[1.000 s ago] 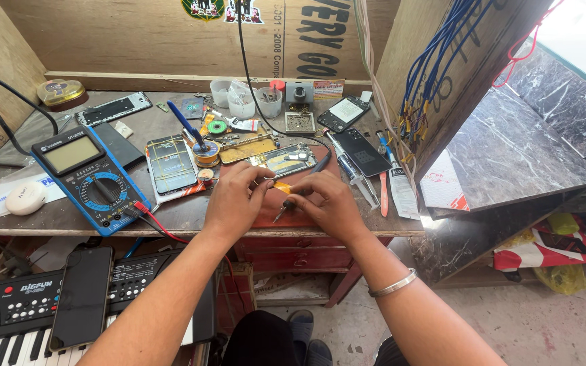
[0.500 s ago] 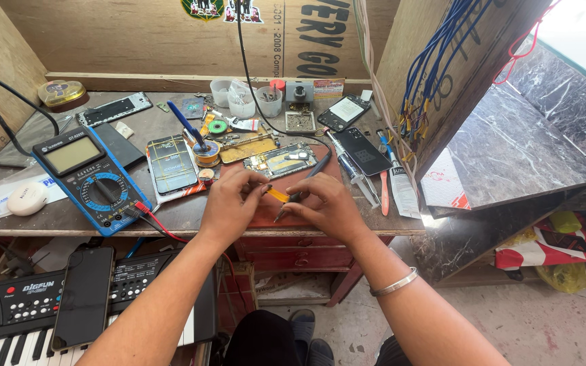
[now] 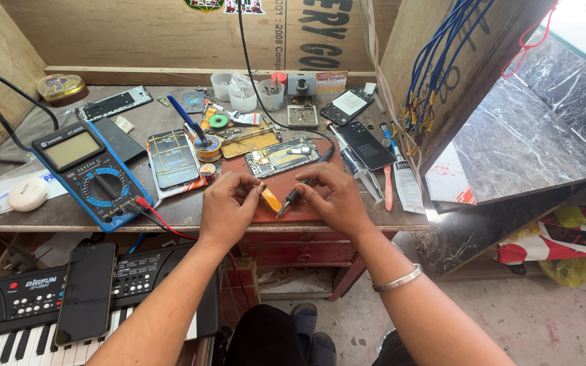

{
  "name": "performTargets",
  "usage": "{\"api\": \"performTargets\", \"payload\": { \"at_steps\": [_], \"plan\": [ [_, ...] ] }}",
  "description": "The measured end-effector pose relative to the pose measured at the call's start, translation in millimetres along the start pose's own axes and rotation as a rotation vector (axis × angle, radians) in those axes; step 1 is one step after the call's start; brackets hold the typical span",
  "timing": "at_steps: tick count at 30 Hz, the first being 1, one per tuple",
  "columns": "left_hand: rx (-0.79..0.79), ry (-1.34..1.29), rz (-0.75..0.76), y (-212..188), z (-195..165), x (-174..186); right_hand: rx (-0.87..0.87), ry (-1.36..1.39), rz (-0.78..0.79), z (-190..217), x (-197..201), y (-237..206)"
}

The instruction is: The person works at a cluttered electronics repair bench, holding a small orange flex cable against a disassembled phone motherboard and using tweezers to manipulate components on the board. They briefly pick up a syringe-like bottle, then resume the fine tweezers work on the board.

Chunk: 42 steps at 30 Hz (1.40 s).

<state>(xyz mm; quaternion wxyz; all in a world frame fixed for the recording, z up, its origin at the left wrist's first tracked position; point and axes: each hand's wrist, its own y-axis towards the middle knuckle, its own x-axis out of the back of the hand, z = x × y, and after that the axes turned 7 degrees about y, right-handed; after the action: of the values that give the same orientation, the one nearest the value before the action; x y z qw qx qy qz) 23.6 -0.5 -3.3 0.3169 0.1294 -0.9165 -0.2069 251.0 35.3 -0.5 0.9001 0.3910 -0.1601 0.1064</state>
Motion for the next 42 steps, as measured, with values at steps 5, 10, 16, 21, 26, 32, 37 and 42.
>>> {"api": "performTargets", "payload": {
  "at_steps": [5, 10, 16, 21, 26, 32, 37, 42],
  "plan": [
    [0.036, -0.028, -0.032, -1, -2, -1, 0.005, -0.001, -0.002, 1, 0, 0],
    [0.04, -0.01, -0.035, -1, -3, -3, -0.002, 0.006, -0.008, 2, 0, 0],
    [0.034, -0.003, -0.033, 0, -2, -4, -0.008, 0.013, -0.003, 3, 0, 0],
    [0.037, 0.0, -0.031, 0, -1, -4, -0.027, 0.022, -0.002, 2, 0, 0],
    [0.031, -0.009, -0.044, -1, -1, -5, -0.011, 0.015, -0.005, 1, 0, 0],
    [0.018, -0.054, -0.069, 0, -4, -4, 0.032, 0.0, 0.013, 2, 0, 0],
    [-0.014, -0.1, -0.074, 9, -9, -4, 0.047, -0.077, 0.065, 5, -1, 1],
    [-0.023, -0.14, -0.062, 14, -16, -5, 0.135, -0.12, 0.129, 12, 2, 1]
  ]
}}
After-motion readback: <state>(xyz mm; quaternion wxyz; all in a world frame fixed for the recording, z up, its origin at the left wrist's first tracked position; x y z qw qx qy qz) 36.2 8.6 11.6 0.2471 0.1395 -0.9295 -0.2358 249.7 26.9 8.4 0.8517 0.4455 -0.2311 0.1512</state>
